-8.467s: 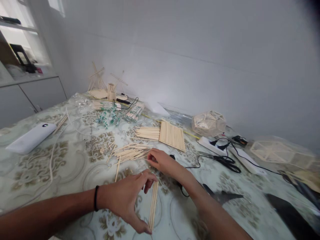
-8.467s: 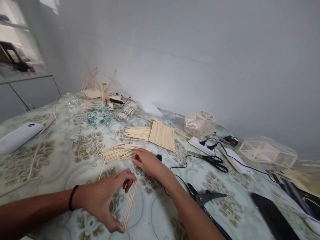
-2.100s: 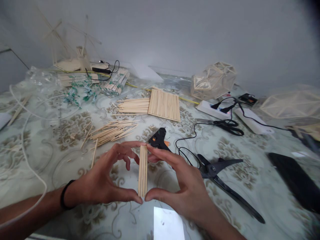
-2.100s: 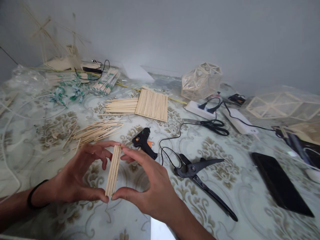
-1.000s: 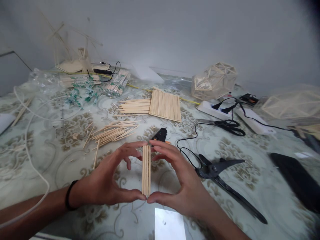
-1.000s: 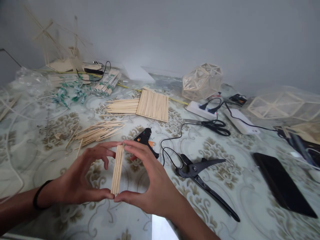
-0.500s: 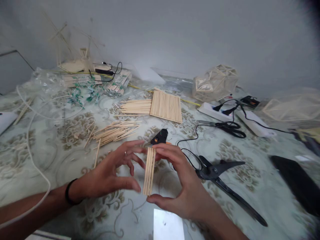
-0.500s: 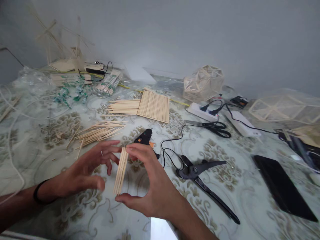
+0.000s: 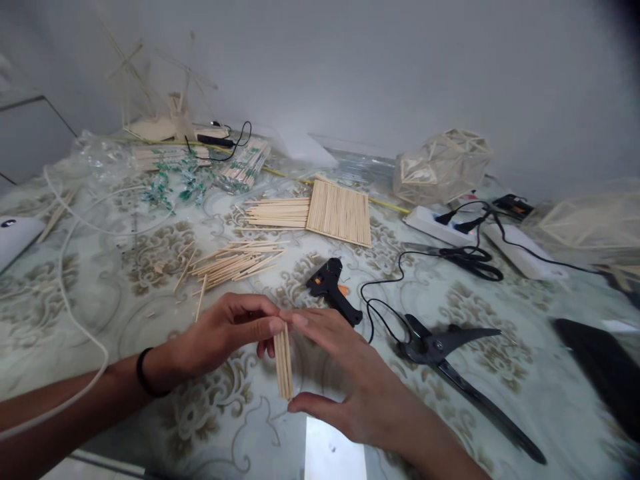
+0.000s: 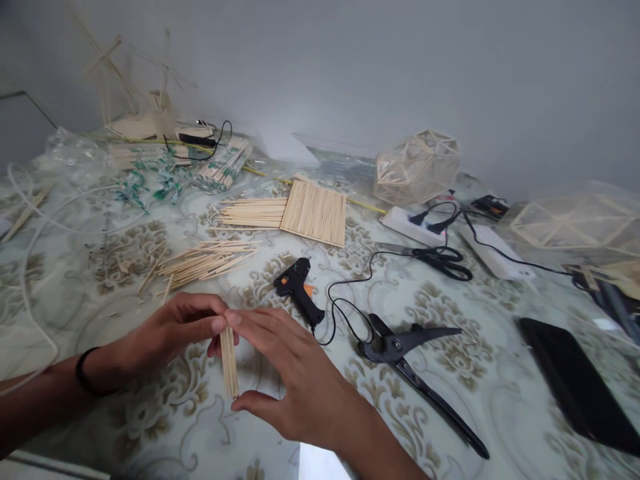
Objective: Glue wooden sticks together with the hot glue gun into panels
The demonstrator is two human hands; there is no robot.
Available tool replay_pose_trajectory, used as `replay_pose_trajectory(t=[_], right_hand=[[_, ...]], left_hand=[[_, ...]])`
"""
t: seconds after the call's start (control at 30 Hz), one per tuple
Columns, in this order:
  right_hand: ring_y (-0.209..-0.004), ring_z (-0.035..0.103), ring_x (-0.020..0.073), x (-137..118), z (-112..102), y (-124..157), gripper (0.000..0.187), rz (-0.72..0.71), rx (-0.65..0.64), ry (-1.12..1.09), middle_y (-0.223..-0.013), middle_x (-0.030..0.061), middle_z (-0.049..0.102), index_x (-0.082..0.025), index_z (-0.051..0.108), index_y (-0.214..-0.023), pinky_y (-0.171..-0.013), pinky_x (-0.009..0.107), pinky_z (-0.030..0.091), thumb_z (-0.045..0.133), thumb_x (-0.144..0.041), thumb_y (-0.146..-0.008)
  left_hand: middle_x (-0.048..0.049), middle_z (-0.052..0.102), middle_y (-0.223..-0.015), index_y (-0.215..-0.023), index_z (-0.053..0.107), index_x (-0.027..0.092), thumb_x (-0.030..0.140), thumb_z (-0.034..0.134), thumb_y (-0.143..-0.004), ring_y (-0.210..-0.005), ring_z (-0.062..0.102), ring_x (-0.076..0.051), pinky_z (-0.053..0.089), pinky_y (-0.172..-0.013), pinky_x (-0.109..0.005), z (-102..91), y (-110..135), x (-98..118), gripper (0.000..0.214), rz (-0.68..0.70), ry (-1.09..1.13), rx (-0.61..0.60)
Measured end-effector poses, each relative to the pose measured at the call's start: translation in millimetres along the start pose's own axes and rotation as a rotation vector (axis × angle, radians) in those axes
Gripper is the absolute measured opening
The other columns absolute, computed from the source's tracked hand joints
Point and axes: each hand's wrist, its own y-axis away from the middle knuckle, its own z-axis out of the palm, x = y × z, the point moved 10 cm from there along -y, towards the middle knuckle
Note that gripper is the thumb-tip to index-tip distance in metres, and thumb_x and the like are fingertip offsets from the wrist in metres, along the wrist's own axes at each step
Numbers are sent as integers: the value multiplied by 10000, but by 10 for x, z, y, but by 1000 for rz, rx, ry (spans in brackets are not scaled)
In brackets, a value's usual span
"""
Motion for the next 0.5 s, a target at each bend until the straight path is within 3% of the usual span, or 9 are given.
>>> replay_pose_trajectory(t=[0.27,0.5], right_hand=[[-1367,535,257,-4,-30,-14,974,12,14,19,-1514,63,578,-353,211,-1628,-1158,456,465,817,-417,-868],[-1335,581,287,41,-106,15,958,52,87,20,-1483,92,599,-349,286,-1602,-1140,497,475,837,-480,-830]], left_hand=[[-3,693,-691,-882,763,144,352,713,-953,-632,622,-105,492,-645,-219,-42,24,-74,225,5,52,-22],[-22,726,-761,-885,790,125,248,717,-925,-685,628,-110,505,-690,-216,100,19,-61,149,-77,38,-135]])
